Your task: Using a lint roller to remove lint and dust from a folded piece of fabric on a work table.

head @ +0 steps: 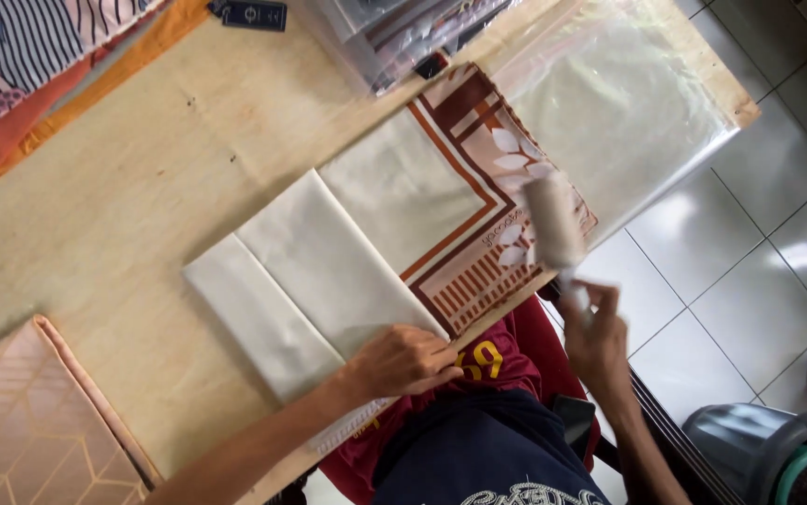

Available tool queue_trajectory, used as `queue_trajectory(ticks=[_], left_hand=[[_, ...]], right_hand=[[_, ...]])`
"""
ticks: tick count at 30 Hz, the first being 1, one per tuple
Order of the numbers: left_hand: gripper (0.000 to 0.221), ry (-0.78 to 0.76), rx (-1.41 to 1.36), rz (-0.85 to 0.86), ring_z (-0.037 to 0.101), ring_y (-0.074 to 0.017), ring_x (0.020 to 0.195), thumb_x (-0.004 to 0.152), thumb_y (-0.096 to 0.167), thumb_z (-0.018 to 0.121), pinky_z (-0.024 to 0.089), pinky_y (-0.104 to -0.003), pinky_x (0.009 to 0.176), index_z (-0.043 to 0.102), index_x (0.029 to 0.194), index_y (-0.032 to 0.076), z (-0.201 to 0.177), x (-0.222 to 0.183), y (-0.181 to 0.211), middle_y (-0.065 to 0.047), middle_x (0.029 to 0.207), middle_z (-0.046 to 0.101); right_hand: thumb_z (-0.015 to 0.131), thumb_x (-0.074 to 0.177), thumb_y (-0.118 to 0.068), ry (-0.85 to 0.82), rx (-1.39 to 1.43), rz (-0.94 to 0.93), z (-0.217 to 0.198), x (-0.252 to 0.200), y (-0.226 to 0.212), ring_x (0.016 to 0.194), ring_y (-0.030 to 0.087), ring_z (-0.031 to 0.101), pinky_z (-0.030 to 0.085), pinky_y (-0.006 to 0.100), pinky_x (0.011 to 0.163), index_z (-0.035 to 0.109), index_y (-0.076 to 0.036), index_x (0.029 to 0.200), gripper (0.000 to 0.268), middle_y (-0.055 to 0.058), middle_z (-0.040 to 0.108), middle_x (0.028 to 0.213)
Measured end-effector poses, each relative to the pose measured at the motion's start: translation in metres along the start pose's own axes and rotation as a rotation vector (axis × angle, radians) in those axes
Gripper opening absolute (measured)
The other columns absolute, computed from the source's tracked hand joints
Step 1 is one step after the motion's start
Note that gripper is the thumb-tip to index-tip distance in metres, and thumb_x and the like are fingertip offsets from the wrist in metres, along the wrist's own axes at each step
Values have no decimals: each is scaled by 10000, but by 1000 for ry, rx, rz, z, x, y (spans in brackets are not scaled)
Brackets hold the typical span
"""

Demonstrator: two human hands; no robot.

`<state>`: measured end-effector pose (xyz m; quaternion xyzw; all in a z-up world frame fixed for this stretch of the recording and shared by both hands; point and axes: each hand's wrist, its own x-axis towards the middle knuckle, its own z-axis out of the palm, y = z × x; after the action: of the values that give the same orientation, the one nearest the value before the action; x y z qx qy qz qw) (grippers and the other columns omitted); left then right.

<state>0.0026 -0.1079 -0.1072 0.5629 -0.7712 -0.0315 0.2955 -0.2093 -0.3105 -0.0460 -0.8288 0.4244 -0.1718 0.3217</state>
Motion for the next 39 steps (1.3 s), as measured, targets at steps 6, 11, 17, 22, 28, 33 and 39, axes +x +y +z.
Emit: queue_trajectory(ticks=[6,11,17,22,28,33,39], left_hand=[[330,-102,-44,2,587,-197,522,1054,333,615,447,-358,464,642,813,109,-38,20,4,-11,655,615],[268,-146,-78,-6,571,-166,522,986,211,749,512,-318,518,597,788,115,-35,18,3,-3,669,617],[264,-169,-92,-17,528,-145,500,1016,191,711,496,-312,492,578,805,105,-38,19,4,3,647,570],[222,-158,-116,-21,618,-195,544,989,193,733,536,-343,518,630,831,75,-39,20,4,-40,705,670],[231,-107,-120,-11,588,-197,548,983,156,731,508,-343,528,608,798,95,-42,22,4,-33,695,648],[277,-139,-122,-5,537,-156,518,997,166,735,475,-322,510,576,776,114,-40,20,4,-2,643,575],[247,-151,-116,1,535,-161,509,1013,172,708,491,-329,503,588,811,96,-39,18,3,-12,653,584]], right_hand=[[568,994,-218,-518,213,-102,22,-44,-56,641,207,618,460,342,626,543,-160,1224,238,69,726,897],[554,979,-227,-365,97,169,17,-11,-29,650,233,703,568,383,522,530,-129,1257,296,164,733,1013],[514,1032,-105,-62,11,83,0,17,8,424,259,553,490,352,310,377,-91,1265,271,456,580,1245],[586,935,-96,-196,84,163,18,-19,-16,709,292,725,619,460,525,485,-98,1296,375,250,692,1213],[570,968,-183,-467,87,76,40,-21,-4,566,172,698,599,294,413,509,-173,1260,299,169,766,1019],[526,1017,-109,-191,50,209,18,20,-6,904,451,725,674,539,602,376,-100,1321,339,392,590,1300],[523,1007,-77,-90,121,83,18,18,-20,828,473,732,663,504,510,366,-97,1269,306,445,520,1366]])
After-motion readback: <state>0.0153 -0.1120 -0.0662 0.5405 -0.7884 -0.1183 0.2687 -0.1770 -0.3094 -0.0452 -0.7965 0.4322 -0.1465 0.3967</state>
